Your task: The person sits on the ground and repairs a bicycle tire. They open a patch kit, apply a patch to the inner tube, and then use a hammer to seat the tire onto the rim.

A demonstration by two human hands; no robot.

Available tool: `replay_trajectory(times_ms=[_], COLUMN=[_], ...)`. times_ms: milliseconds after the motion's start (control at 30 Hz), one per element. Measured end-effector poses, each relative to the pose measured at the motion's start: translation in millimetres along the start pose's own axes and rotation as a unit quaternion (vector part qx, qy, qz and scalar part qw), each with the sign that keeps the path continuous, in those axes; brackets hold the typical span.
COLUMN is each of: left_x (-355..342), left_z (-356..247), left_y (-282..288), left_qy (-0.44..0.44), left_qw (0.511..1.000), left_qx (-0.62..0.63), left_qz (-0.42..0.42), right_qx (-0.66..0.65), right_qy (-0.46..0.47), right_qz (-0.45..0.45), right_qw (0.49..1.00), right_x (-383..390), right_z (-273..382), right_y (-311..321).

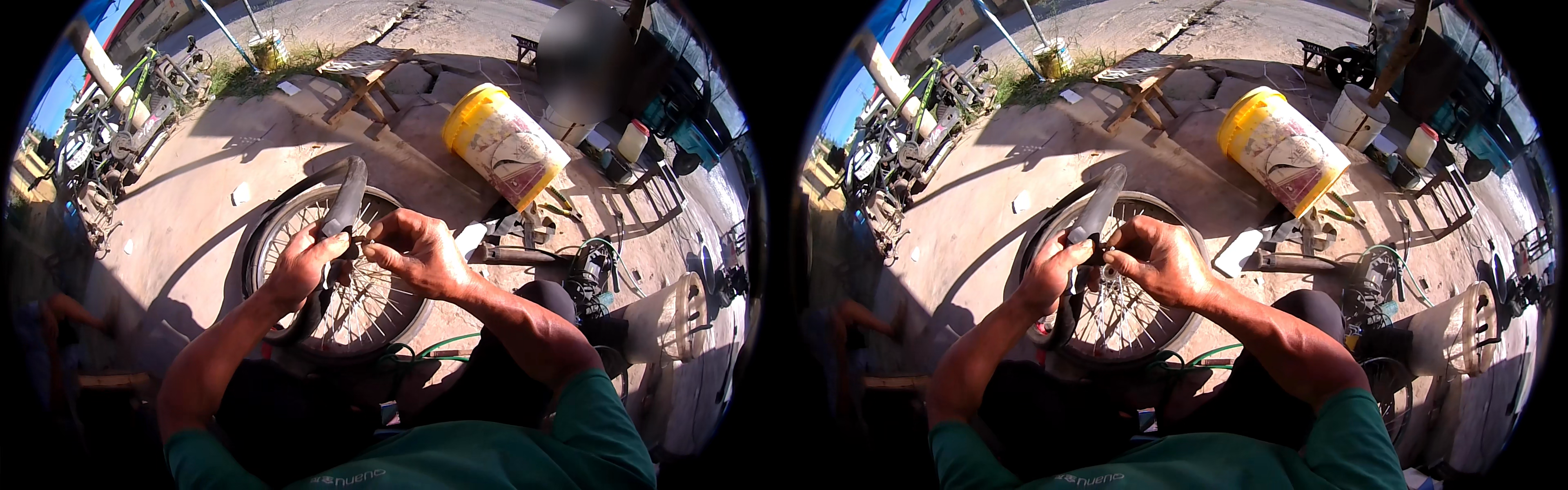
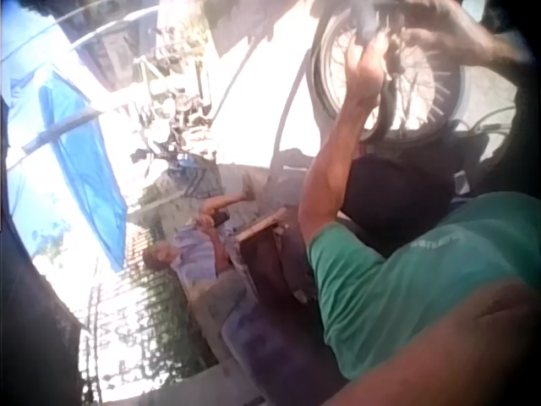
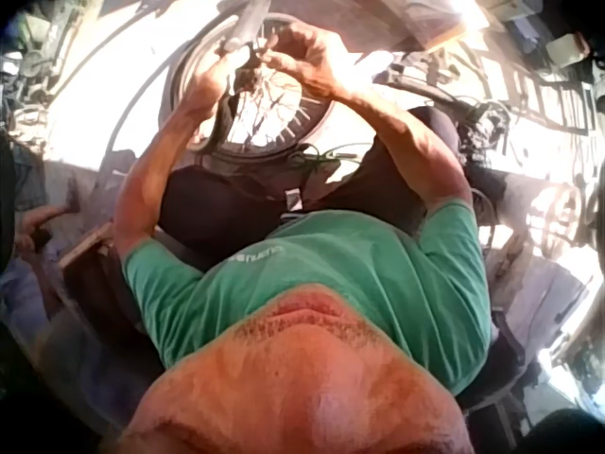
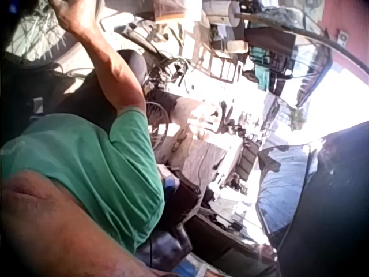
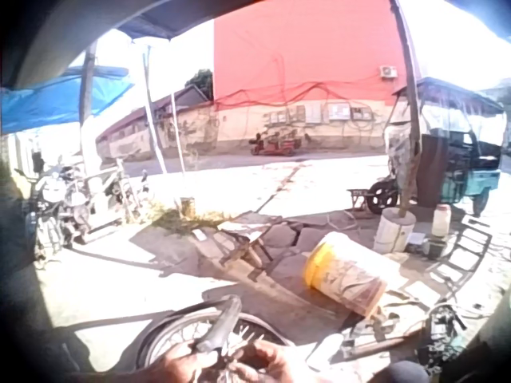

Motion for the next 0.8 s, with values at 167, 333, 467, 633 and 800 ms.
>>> replay_trajectory(times_ms=[167,333,467,633,800], left_x=[-1.3,-0.5,0.4,1.6,2.9], left_z=[2.2,1.3,-2.4,-3.2,-3.7], left_y=[0.9,2.5,1.1,0.7,-0.3], left_qy=[-0.001,-0.007,-0.02,-0.017,-0.014], left_qw=[1.0,1.0,1.0,1.0,1.0], left_qx=[0.007,0.012,-0.002,-0.006,-0.002], left_qz=[0.007,-0.014,-0.011,-0.013,-0.016], right_qx=[0.004,0.019,0.023,0.025,0.031], right_qy=[-0.02,-0.011,-0.014,-0.013,-0.01], right_qz=[0.005,0.007,0.005,0.004,0.001], right_qw=[1.0,1.0,1.0,1.0,0.999], right_x=[1.4,1.1,0.5,0.7,1.1], right_z=[-2.1,-1.1,-3.7,-2.6,-2.3], right_y=[-0.8,-0.3,-0.9,-1.2,-0.1])
Point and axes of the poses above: each hand's wrist, its own x-axis away from the middle knuckle, its own y-axis out of the back of the hand, z = x × y, the point moved 10 cm from there along -x, towards the middle knuckle, and after that the axes turned 15 degrees about -z, right-handed, at the moved point
